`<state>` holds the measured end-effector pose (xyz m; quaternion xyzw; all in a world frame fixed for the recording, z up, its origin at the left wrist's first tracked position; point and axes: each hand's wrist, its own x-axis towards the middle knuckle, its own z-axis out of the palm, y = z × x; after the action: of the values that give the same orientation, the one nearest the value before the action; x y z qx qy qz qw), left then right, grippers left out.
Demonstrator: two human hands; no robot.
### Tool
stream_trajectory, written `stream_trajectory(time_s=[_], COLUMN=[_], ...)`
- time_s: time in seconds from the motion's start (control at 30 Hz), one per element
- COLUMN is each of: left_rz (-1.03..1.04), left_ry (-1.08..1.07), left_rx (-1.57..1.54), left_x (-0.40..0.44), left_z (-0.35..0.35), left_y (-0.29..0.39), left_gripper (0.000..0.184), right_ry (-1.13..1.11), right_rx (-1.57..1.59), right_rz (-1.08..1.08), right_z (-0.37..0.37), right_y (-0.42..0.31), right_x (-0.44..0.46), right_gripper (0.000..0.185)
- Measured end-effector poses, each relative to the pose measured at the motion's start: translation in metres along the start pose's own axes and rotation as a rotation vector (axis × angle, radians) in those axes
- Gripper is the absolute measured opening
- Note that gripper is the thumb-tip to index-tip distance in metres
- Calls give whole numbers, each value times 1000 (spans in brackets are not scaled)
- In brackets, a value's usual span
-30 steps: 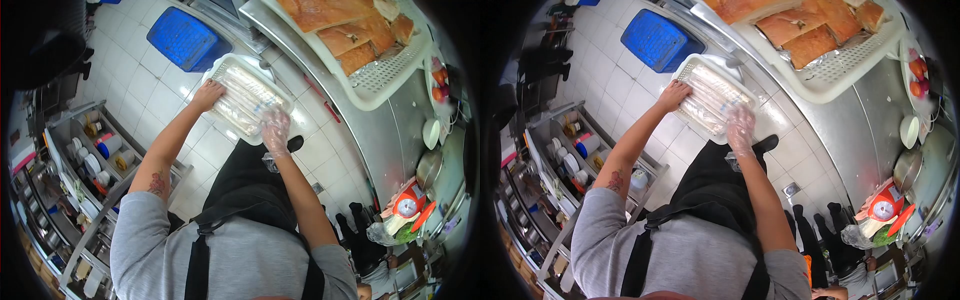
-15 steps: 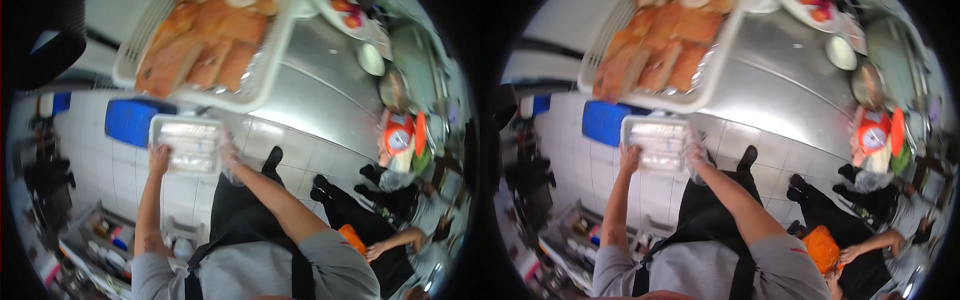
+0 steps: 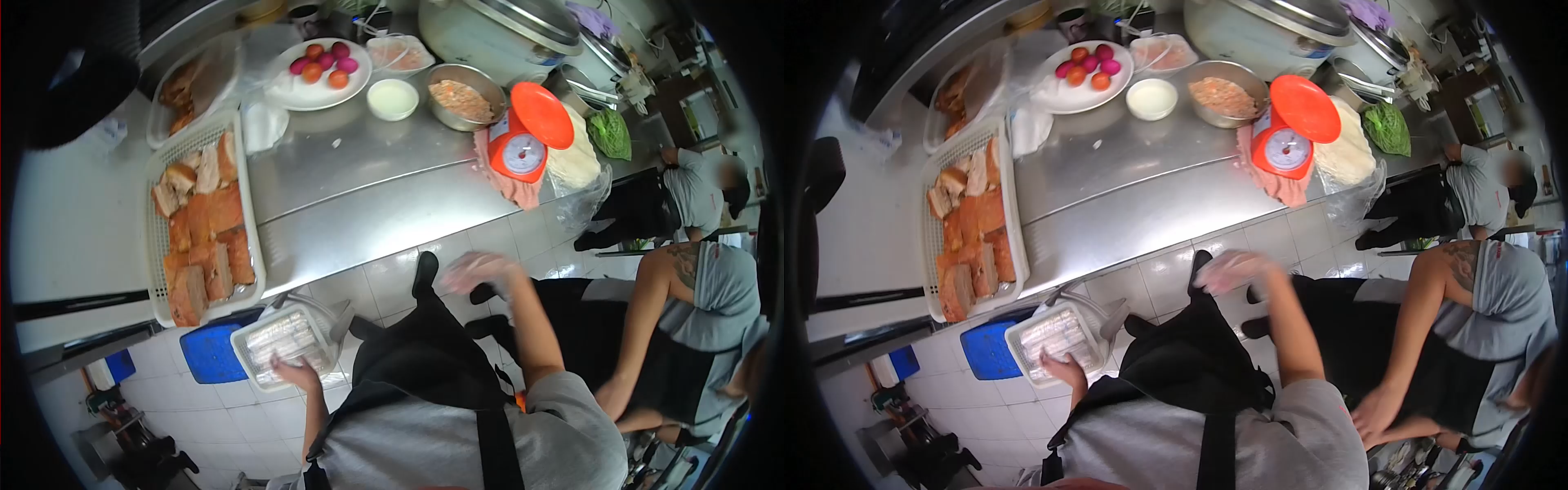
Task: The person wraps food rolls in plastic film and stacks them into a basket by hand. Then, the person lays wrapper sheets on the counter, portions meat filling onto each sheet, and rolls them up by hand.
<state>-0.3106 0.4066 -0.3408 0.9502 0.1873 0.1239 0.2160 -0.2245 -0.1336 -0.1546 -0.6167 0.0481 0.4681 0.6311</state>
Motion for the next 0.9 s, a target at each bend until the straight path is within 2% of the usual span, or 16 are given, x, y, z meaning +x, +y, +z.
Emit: stream_trajectory(time_s=[0.03,0.07,0.1,0.13,0.2,0.23,0.3,0.4,0.5,0.57,0.6,0.67,0.8,0.9], left_rz=[177,301,494,529,606,628,717,928,1192,1286,1316,1378,1142,1034], left_ry=[-114,-244,-395,-546,-638,-675,-616,-687,-819,-961,-967,-978,-1220,-1287], left_rx=[-104,-175,-322,-456,-525,-559,-670,-810,-881,-915,-931,-969,-924,-906], left_x=[6,12,24,29,33,34,34,32,15,-1,-12,-27,-37,-29], left_z=[-5,-8,-18,-16,-19,-22,-12,18,31,29,29,30,33,53], left_y=[38,74,118,152,237,285,371,487,584,630,643,660,646,615], left_gripper=[69,61,52,40,30,28,29,30,34,37,37,36,33,32], right_ry=[284,666,954,1331,1746,1974,2384,2053,1832,1671,1569,1630,1721,1696], right_rx=[61,101,122,-82,299,140,-240,-925,-843,-903,-771,-800,-825,-836], right_rz=[40,77,-133,-83,-600,-537,-347,-408,-299,-218,-178,-237,-361,-87], right_z=[-41,-59,-90,-123,-202,-208,-209,-222,-251,-277,-274,-277,-280,-293], right_y=[26,7,13,19,65,67,47,32,27,37,29,32,34,38], right_x=[-34,-70,-102,-126,-154,-162,-173,-175,-163,-152,-154,-144,-140,-139], right_gripper=[36,29,26,30,25,25,26,42,45,45,43,37,28,25])
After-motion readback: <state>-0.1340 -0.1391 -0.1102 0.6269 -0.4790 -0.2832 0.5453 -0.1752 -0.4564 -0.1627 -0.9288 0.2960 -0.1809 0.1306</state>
